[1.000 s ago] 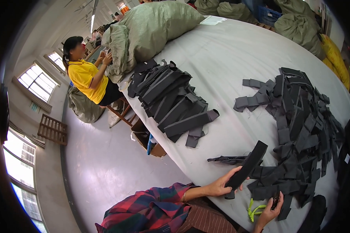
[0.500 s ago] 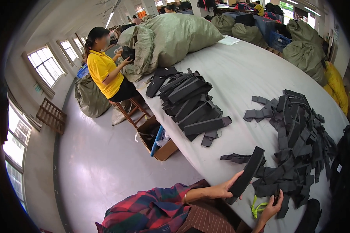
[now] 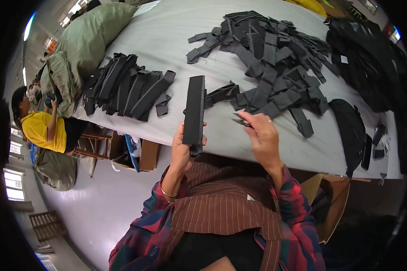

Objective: Trim and organize small black fabric strips using clippers in a manufacturing environment.

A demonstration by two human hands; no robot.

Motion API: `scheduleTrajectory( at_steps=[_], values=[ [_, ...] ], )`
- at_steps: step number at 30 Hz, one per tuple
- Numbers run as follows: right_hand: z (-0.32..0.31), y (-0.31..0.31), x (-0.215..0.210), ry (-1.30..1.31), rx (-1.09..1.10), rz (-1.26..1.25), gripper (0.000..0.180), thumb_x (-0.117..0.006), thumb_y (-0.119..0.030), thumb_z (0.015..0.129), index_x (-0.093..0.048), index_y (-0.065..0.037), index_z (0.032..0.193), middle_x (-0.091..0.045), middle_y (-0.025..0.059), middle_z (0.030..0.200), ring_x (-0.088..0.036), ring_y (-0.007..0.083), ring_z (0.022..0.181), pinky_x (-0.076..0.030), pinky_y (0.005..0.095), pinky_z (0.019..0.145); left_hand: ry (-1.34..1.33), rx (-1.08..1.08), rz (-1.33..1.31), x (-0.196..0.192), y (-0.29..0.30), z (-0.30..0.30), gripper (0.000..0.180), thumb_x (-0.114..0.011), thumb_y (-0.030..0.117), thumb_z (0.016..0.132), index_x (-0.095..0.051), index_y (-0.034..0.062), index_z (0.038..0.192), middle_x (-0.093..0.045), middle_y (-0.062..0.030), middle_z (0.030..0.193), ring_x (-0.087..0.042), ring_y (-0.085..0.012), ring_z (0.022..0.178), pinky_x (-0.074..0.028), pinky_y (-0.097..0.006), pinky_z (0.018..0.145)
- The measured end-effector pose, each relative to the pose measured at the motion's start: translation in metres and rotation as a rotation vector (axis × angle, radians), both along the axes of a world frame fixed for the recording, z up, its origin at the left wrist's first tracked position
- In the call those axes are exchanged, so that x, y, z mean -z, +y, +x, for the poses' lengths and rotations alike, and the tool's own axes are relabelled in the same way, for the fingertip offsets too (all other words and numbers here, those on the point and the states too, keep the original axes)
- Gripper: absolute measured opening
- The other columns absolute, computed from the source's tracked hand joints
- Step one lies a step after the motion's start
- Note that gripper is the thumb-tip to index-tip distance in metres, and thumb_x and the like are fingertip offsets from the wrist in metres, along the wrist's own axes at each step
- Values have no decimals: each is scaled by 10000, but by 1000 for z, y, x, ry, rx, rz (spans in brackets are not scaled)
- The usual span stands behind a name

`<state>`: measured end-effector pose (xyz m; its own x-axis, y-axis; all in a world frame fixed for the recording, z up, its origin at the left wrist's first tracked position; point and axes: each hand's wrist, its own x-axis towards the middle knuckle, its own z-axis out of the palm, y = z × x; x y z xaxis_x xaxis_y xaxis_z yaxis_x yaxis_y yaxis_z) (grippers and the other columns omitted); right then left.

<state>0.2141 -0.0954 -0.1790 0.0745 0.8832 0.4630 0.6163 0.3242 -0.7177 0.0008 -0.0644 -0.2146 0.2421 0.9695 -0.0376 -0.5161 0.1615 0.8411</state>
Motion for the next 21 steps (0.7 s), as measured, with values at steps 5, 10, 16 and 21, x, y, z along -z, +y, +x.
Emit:
scheduleTrajectory(
  at_steps=[5,10,16,21],
  values=[
    [-19,-13,-10,-52,-20,52,300,-655,-58,762,-655,-100,1059,-588,68,841,-529,259,756,-424,345,674,19,-15,26,3,-12,7,225,-545,24,878,-495,53,1096,-584,-146,1093,-559,-149,667,-453,-259,624],
    [-36,-10,-9,-115,-95,120,297,-694,-69,733,-666,-90,1028,-612,56,797,-536,236,688,-418,329,637,41,-32,33,2,-17,7,252,-545,-15,864,-493,52,1101,-616,-89,1003,-583,-119,709,-482,-238,654],
    [-55,4,-4,-75,-107,161,271,-707,-80,718,-672,-95,986,-598,58,748,-527,252,667,-414,347,607,134,-36,112,14,-15,6,243,-557,-2,855,-501,54,1085,-604,-40,892,-575,-104,706,-471,-223,643],
    [-58,11,6,-59,-94,170,221,-705,-78,718,-670,-85,936,-597,70,729,-532,261,647,-424,349,586,207,5,164,20,-20,5,309,-577,-22,836,-518,39,1134,-571,21,990,-529,-57,894,-437,-193,777]
  ],
)
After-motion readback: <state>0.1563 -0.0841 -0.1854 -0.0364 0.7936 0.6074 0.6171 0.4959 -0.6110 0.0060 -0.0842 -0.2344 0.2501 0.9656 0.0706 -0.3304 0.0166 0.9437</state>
